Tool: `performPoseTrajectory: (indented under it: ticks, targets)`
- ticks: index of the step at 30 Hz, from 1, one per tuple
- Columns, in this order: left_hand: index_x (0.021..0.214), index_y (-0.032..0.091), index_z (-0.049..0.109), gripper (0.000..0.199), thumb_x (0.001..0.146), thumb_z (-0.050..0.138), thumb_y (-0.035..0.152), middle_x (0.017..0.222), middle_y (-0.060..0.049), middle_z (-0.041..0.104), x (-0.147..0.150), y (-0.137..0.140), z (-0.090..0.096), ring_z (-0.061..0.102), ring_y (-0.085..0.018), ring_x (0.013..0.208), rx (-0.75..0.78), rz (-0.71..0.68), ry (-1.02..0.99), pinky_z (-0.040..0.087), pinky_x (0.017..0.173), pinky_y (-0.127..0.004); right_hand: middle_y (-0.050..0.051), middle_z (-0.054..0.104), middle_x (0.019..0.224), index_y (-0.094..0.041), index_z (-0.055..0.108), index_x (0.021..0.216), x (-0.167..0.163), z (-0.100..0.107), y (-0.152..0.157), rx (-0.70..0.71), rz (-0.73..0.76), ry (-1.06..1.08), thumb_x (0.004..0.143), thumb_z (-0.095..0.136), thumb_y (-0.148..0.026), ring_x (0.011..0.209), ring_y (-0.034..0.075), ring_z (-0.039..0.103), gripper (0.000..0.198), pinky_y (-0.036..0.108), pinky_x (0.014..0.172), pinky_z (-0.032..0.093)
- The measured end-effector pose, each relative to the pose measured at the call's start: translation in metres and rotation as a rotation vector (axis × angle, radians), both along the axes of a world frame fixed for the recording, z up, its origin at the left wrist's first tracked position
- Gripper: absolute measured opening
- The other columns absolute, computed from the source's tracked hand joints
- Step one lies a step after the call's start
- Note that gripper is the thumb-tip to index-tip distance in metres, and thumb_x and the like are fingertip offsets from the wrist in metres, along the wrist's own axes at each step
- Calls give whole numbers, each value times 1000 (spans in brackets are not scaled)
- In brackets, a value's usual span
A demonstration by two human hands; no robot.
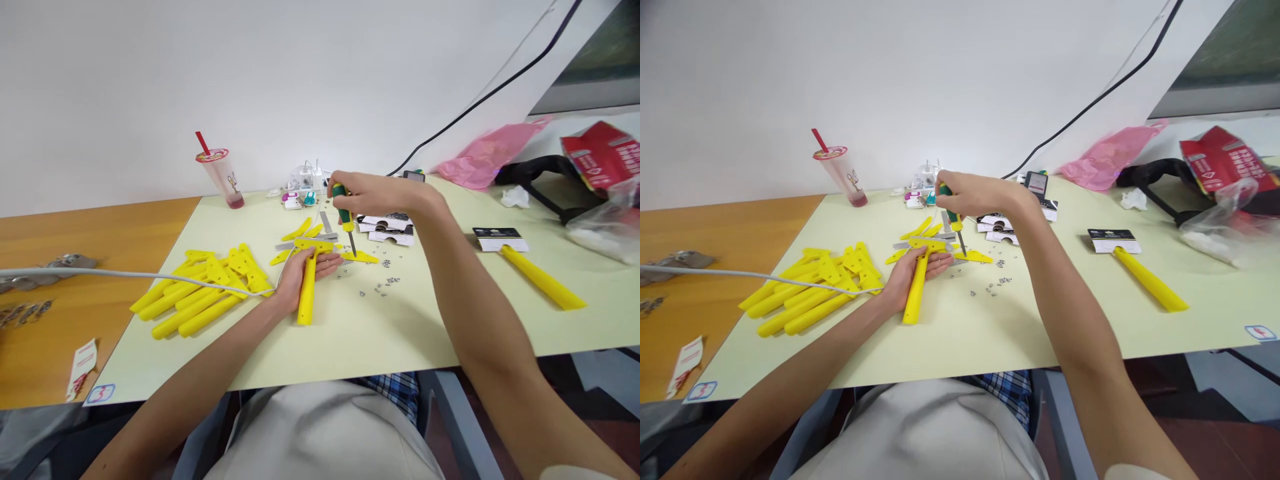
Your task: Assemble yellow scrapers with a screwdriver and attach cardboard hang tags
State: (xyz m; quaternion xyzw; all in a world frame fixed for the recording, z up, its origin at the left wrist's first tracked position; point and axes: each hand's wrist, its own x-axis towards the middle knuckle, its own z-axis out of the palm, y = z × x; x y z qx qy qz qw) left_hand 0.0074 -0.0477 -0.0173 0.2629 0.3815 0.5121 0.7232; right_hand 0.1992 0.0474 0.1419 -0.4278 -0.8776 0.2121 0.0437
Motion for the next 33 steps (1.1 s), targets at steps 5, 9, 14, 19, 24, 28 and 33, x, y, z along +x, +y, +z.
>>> performPoseTrajectory:
  ticks: [5, 9, 14, 19, 24, 28, 33]
  targets:
    - [119, 4, 75, 37, 105, 53, 31, 126, -25, 78, 0, 2, 0, 75, -34, 125, 9, 32, 6, 59, 113, -44, 7, 76, 97, -22, 57, 122, -12, -29, 17, -170, 38, -181, 98, 60, -45, 76, 21, 68, 33, 31, 64, 41]
    - [117, 3, 73, 35, 106, 52, 28, 125, -27, 78, 0, 2, 3, 79, -32, 117, 27, 90, 35, 60, 110, -41, 2, 73, 82, -23, 67, 107, -16, -47, 26, -300, 126, -354, 85, 77, -45, 70, 18, 65, 33, 29, 62, 40]
    - [116, 4, 73, 32, 105, 54, 28, 121, -27, 79, -1, 2, 3, 78, -33, 117, 16, 112, 38, 62, 107, -44, 0, 70, 70, -22, 74, 94, -29, -60, 25, -446, 163, -485, 67, 93, -53, 67, 21, 64, 45, 31, 61, 43]
    - [109, 5, 74, 32, 103, 58, 32, 119, -28, 79, -3, 5, -2, 78, -37, 116, 16, 90, 35, 64, 102, -47, 4, 71, 70, -14, 74, 81, -52, -67, 12, -501, 126, -633, 59, 98, -44, 71, 22, 67, 44, 34, 70, 51]
    - [105, 7, 75, 33, 103, 58, 34, 119, -26, 80, -6, 9, -5, 79, -36, 115, 28, 67, 18, 63, 105, -47, 4, 72, 72, -12, 72, 73, -59, -73, 13, -542, 121, -662, 61, 93, -24, 73, 22, 70, 27, 32, 70, 53]
    - [104, 7, 76, 32, 103, 58, 33, 120, -26, 80, -7, 10, -5, 79, -35, 115, 20, 68, 2, 61, 108, -47, 4, 67, 64, -12, 71, 66, -55, -77, 19, -535, 157, -644, 66, 81, -13, 69, 22, 67, 10, 34, 68, 51]
    - [105, 7, 75, 29, 101, 62, 33, 117, -26, 80, -6, 11, 0, 79, -36, 116, -31, 109, 1, 62, 107, -47, 5, 69, 67, -12, 68, 64, -49, -76, 18, -573, 153, -610, 65, 77, -12, 69, 21, 67, 9, 32, 67, 52]
